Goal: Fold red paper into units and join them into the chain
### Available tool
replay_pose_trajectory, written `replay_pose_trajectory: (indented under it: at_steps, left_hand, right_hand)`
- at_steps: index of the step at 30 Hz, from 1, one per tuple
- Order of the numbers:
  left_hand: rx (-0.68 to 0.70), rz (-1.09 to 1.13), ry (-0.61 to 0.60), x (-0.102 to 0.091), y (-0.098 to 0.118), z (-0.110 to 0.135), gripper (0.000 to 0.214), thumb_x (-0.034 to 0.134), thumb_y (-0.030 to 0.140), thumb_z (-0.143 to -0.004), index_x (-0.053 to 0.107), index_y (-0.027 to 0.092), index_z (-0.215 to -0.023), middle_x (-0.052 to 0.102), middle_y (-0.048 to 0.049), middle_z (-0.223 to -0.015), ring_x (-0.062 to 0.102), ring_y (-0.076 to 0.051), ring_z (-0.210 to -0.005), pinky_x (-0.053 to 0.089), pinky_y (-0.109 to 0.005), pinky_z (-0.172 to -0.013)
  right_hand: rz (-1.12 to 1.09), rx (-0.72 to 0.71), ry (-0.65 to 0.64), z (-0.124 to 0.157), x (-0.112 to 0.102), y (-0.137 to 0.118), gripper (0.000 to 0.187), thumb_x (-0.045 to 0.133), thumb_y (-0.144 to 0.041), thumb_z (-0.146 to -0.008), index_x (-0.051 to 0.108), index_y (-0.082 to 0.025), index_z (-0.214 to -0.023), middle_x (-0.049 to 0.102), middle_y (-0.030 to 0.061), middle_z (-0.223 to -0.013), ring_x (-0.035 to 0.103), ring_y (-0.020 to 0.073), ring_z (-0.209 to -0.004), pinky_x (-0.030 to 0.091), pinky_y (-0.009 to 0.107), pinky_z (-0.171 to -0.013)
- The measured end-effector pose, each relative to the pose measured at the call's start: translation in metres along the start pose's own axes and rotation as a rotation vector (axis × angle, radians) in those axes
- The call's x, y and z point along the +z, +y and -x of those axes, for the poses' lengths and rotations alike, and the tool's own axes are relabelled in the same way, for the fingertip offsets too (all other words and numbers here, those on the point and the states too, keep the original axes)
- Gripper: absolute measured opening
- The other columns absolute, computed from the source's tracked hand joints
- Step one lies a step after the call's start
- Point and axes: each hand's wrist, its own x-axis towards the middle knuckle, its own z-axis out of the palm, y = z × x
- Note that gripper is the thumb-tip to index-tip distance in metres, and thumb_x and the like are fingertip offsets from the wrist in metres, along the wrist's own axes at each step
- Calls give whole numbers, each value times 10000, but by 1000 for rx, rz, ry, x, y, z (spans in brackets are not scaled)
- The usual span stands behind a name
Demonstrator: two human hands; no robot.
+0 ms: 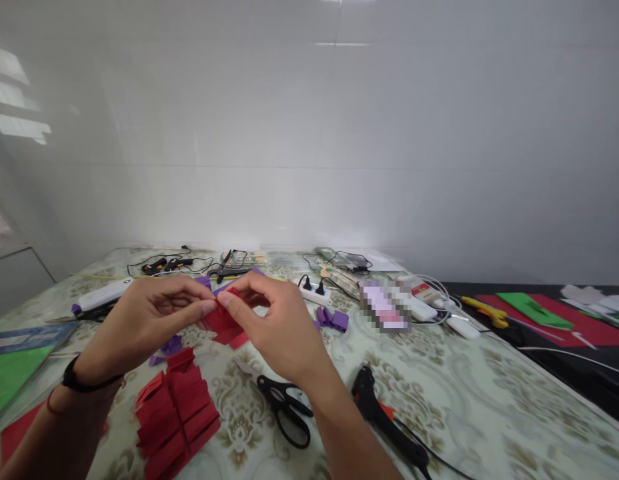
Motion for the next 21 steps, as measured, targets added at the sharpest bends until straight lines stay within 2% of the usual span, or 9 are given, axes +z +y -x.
replay_pose_trajectory:
  at_steps: [3, 5, 8, 11, 13, 14, 18, 21]
  left_hand:
    - [-7, 32, 77, 1, 0, 5, 129, 740, 286, -925, 769, 172, -875, 813, -34, -767, 780, -166, -687, 624, -200, -635]
    - [-35, 85, 67, 3, -1, 11, 147, 742, 310, -924, 755, 168, -886, 808, -42, -765, 784, -178, -686, 634, -219, -638]
    - [-160, 190, -77, 7, -6, 21, 212, 755, 373, -914, 711, 169, -880, 792, -41, -741, 789, -192, -657, 655, -259, -649]
    - [-332, 311, -246, 14, -18, 35, 307, 775, 465, -892, 666, 179, -869, 791, -46, -772, 805, -221, -684, 678, -311, -672]
    - [-422, 404, -317, 21, -31, 44, 335, 803, 490, -867, 662, 187, -844, 796, -58, -809, 811, -236, -723, 690, -338, -697]
    - [-451, 447, -329, 25, -37, 48, 329, 823, 480, -854, 669, 189, -835, 797, -60, -811, 808, -233, -726, 692, -340, -706]
    - [-509, 542, -286, 48, -61, 66, 275, 795, 444, -892, 699, 189, -857, 795, -35, -754, 778, -188, -685, 671, -295, -703]
    - [-590, 547, -308, 67, -72, 82, 307, 798, 465, -884, 700, 177, -843, 786, -32, -712, 775, -184, -635, 652, -275, -661]
  right_hand:
    - [35, 45, -56, 4, -1, 1, 221, 687, -384, -962, 774, -184, -928, 781, 40, -885, 709, 174, -799, 565, 299, -754]
    - [49, 74, -70, 9, -1, 4, 251, 681, -406, -963, 766, -180, -893, 768, 38, -868, 695, 179, -792, 550, 296, -732]
    - [103, 107, -99, 22, 1, 11, 316, 656, -416, -979, 716, -178, -779, 701, 12, -766, 626, 160, -709, 497, 274, -659]
    - [168, 179, -168, 40, 6, 24, 393, 646, -426, -985, 619, -183, -678, 544, -36, -643, 477, 119, -605, 371, 243, -561]
    - [166, 251, -202, 53, 9, 37, 471, 647, -475, -982, 538, -185, -626, 430, -57, -593, 380, 102, -560, 281, 241, -516]
    - [133, 288, -212, 60, 10, 44, 493, 633, -512, -986, 529, -187, -630, 420, -59, -587, 372, 100, -552, 270, 241, -510]
    - [-158, 462, -229, 93, 11, 69, 491, 599, -634, -976, 659, -174, -817, 637, -4, -667, 574, 140, -623, 439, 255, -620]
    - [-194, 573, -181, 117, 13, 83, 467, 688, -624, -922, 673, -174, -797, 668, 7, -667, 608, 153, -626, 456, 266, -639]
